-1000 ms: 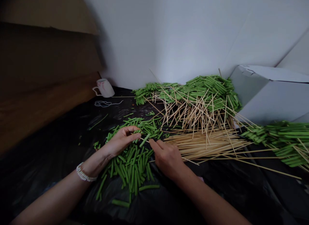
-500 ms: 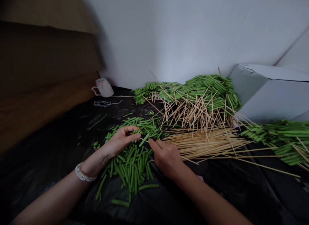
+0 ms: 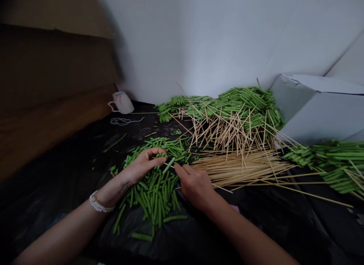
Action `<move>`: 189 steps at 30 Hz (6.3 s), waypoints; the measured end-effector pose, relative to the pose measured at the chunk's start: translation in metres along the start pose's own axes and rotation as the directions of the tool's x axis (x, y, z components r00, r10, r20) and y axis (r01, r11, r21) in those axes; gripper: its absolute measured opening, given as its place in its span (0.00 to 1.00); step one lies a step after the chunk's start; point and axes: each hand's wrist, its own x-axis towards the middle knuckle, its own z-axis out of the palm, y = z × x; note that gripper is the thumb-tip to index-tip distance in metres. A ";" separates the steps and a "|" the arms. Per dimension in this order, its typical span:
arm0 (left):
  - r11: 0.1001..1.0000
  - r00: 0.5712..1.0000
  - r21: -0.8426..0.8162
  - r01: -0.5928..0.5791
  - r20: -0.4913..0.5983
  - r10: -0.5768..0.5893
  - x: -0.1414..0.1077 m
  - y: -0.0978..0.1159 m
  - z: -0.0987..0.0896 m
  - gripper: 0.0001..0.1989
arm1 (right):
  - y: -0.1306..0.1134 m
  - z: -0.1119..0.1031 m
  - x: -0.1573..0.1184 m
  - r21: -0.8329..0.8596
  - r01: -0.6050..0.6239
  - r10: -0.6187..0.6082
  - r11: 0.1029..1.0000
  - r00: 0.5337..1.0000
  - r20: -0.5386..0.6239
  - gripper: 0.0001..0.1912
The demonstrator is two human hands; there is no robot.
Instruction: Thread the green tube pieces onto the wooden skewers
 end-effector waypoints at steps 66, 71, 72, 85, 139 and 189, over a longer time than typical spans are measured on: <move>1.000 0.986 0.006 -0.006 0.169 0.005 -0.007 0.002 -0.002 0.11 | -0.009 -0.008 0.004 -0.034 0.106 -0.109 0.994 0.987 -0.120 0.19; 1.000 0.986 0.024 -0.017 0.168 0.013 -0.009 0.005 -0.001 0.10 | -0.009 -0.007 0.004 -0.005 0.115 -0.115 0.993 0.985 -0.127 0.19; 1.000 0.986 0.024 -0.016 0.166 0.012 -0.009 0.005 -0.001 0.10 | -0.009 -0.007 0.004 0.000 0.118 -0.117 0.993 0.984 -0.133 0.19; 0.959 0.992 -0.262 0.111 0.087 -0.091 -0.004 0.005 -0.004 0.16 | -0.001 -0.010 0.005 -0.045 0.014 -0.021 0.999 0.987 -0.162 0.17; 0.932 0.946 -0.289 -0.220 -0.298 0.131 0.004 0.022 -0.032 0.18 | 0.094 -0.043 0.024 0.740 -0.594 0.740 0.315 0.642 0.201 0.21; 0.956 0.930 -0.052 -0.288 -0.253 0.267 0.013 0.007 -0.037 0.10 | 0.044 -0.175 -0.004 0.279 -0.664 0.559 0.694 0.740 0.374 0.21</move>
